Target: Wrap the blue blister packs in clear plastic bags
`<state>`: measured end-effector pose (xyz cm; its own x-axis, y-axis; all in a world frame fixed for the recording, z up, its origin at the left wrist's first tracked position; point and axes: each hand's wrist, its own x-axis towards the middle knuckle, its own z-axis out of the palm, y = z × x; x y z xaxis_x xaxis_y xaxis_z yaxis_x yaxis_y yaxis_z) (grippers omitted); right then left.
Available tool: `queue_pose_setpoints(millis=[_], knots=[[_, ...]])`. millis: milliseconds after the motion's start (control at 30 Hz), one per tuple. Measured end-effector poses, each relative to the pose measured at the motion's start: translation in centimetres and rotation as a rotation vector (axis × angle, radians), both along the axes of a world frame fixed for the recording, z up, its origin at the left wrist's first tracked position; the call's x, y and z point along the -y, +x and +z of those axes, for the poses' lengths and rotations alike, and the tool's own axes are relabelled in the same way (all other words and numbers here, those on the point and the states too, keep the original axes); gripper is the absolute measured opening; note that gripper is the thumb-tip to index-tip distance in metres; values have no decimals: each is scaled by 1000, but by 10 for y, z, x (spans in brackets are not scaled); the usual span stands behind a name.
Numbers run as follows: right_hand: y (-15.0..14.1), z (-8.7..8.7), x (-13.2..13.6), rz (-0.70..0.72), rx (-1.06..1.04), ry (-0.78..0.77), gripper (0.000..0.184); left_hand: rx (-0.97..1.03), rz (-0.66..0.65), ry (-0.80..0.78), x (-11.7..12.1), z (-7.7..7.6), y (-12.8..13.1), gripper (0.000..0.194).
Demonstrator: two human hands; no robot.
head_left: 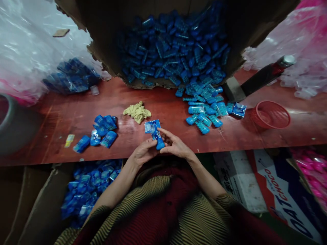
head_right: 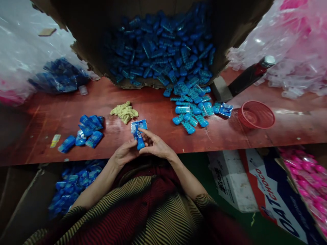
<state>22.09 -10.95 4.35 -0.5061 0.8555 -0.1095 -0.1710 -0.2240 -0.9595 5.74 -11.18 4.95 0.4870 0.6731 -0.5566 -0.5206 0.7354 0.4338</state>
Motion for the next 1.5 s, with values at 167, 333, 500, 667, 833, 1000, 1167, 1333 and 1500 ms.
queue_pose_setpoints(millis=[167, 333, 500, 667, 833, 1000, 1167, 1333, 1500], knots=[[2, -3, 0, 14, 19, -1, 77, -11, 24, -6, 5, -1, 3, 11], [2, -4, 2, 15, 42, 6, 72, 1, 64, 11, 12, -1, 7, 14], [3, -2, 4, 14, 74, 17, 72, 51, 66, 26, 17, 0, 13, 26], [9, -4, 3, 21, 54, 12, 68, 84, 77, 73, 18, 0, 18, 27], [12, -8, 0, 16, 19, 4, 67, 41, 22, 108, 15, 6, 14, 29], [11, -5, -3, 67, 1, 7, 72, 21, 15, 133, 11, 5, 10, 28], [13, -3, -3, 92, 28, 11, 74, 11, -15, 145, 12, 2, 12, 29], [14, -6, -1, 80, 78, 46, 73, 23, -15, 153, 16, 2, 16, 30], [9, -9, 1, -32, 242, 164, 61, 26, 43, 181, 20, 2, 20, 28]])
